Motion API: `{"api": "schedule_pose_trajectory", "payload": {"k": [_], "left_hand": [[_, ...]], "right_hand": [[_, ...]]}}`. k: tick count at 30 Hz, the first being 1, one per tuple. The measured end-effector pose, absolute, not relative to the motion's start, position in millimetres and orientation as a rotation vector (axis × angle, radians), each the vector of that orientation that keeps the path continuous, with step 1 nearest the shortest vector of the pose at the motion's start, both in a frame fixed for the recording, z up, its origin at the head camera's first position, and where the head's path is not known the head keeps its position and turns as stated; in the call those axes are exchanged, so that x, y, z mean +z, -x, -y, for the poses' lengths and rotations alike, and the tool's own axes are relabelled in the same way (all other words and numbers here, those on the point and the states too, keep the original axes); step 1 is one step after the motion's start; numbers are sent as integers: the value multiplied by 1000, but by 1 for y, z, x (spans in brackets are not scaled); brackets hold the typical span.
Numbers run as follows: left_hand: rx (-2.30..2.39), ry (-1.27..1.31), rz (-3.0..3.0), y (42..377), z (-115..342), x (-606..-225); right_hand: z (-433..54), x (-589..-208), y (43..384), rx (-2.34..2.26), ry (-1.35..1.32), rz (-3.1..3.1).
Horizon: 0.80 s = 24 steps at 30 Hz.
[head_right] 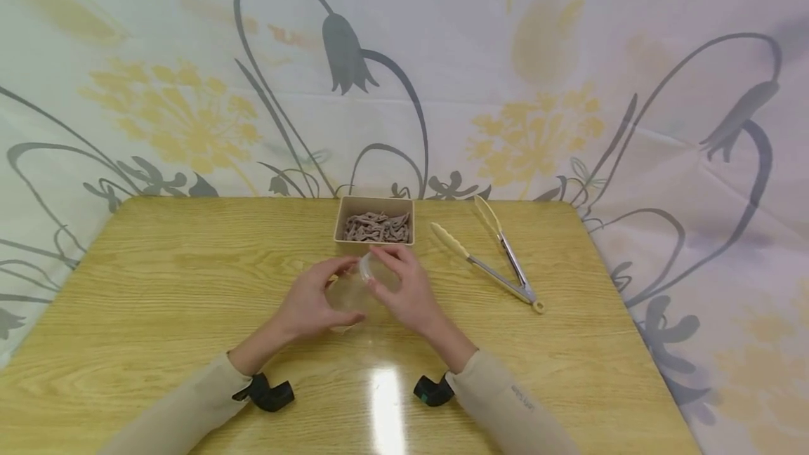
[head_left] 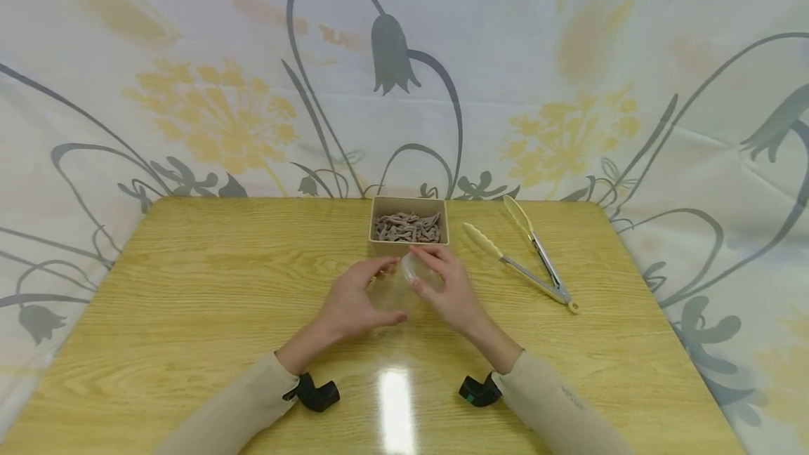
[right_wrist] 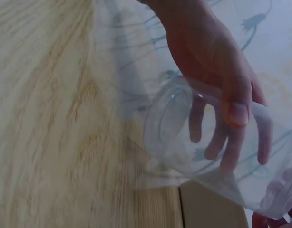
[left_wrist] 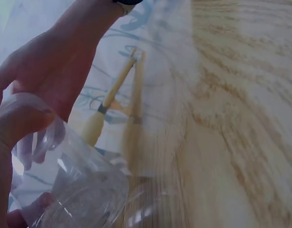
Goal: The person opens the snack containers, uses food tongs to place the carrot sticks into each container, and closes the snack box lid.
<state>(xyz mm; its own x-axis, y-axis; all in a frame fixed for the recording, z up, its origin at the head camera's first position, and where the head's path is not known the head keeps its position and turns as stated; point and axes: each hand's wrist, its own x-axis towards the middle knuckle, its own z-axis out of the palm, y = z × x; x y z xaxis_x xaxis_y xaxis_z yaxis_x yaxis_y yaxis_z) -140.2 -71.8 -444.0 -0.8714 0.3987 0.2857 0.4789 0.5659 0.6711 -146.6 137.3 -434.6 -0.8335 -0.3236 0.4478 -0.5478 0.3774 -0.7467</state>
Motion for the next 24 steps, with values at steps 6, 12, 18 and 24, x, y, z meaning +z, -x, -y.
{"api": "schedule_pose_trajectory", "payload": {"k": [6,12,18,24], "left_hand": [[-1163,771,2646,134,64,-444],[-1178,743,2679,133,60,-445],[-1329,672,2704,132,62,-442],[-1491,701,2662,132,64,-442]], "right_hand": [[-124,-435,140,1490,-612,2379],[-119,-432,138,1466,-557,2383],[-121,-429,140,1407,-705,2373],[-127,-429,141,1398,-805,2331]]}}
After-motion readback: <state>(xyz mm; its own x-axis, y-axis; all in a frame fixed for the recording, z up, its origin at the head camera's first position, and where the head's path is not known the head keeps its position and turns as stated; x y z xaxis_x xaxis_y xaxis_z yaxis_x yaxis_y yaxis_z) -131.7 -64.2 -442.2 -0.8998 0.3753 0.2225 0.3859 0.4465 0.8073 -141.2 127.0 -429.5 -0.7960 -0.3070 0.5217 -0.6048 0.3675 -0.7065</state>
